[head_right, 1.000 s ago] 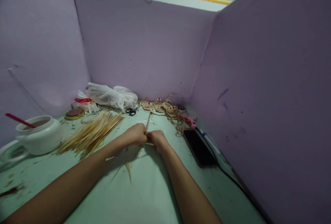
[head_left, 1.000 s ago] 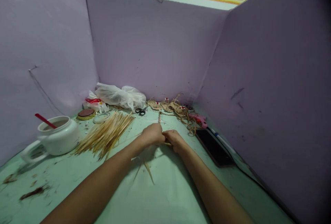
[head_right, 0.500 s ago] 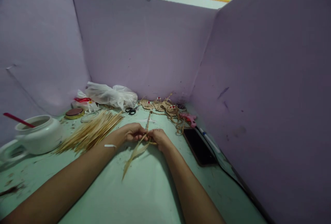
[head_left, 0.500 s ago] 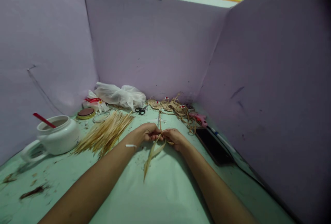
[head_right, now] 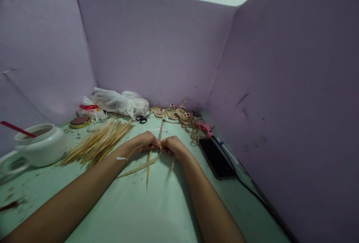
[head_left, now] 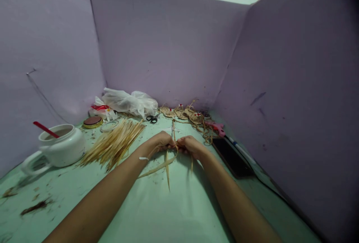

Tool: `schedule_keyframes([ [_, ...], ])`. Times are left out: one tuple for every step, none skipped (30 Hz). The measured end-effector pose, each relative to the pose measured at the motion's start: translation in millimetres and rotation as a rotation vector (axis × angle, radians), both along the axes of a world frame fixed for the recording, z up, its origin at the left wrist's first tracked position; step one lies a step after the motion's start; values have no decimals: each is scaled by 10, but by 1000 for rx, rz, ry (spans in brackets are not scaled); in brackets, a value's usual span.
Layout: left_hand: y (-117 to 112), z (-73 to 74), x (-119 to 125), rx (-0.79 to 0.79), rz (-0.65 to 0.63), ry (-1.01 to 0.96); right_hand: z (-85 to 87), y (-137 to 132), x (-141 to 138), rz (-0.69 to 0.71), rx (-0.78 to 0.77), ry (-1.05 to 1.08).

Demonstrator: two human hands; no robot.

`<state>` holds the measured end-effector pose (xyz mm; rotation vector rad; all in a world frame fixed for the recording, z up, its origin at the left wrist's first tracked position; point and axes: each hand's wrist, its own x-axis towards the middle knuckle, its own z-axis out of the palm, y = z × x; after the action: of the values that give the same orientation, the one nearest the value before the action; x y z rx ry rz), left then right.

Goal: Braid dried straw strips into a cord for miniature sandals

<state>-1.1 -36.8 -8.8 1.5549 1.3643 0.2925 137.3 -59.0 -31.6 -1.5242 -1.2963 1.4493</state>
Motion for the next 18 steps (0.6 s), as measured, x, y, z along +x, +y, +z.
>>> schedule_keyframes([
  [-6,7,0,17,2,5,17,3,24,32,-65,46],
  [-9,13,-2,21,5,13,34,3,47,67,-126,101],
  [-10,16,-5,18,5,21,47,1,67,97,-177,158],
  [-9,18,-10,22,3,25,56,-5,83,118,-218,213],
  [-7,17,-16,19,-3,33,59,-11,94,121,-234,254],
  [-5,16,-21,14,-9,47,56,-17,98,109,-226,270],
  [-4,14,-26,7,-13,63,48,-23,96,88,-211,265],
  [-4,14,-30,7,-14,69,38,-26,89,67,-195,249],
  [-5,16,-32,9,-11,70,28,-28,78,51,-179,230],
  [-9,21,-33,13,-7,68,22,-29,65,41,-164,214],
  [-14,28,-32,23,-2,59,20,-30,51,32,-150,201],
  [-20,36,-30,36,4,50,25,-33,35,20,-138,188],
  [-26,46,-26,46,7,46,36,-38,19,1,-126,177],
  [-32,53,-22,60,10,44,53,-48,3,-25,-121,165],
  [-36,58,-17,74,10,44,73,-60,-14,-50,-120,159],
  [-38,58,-10,84,8,41,94,-75,-31,-69,-121,164],
  [-38,54,-2,92,7,30,112,-91,-48,-74,-123,185],
  [-37,46,7,102,8,9,124,-105,-63,-67,-127,221],
])
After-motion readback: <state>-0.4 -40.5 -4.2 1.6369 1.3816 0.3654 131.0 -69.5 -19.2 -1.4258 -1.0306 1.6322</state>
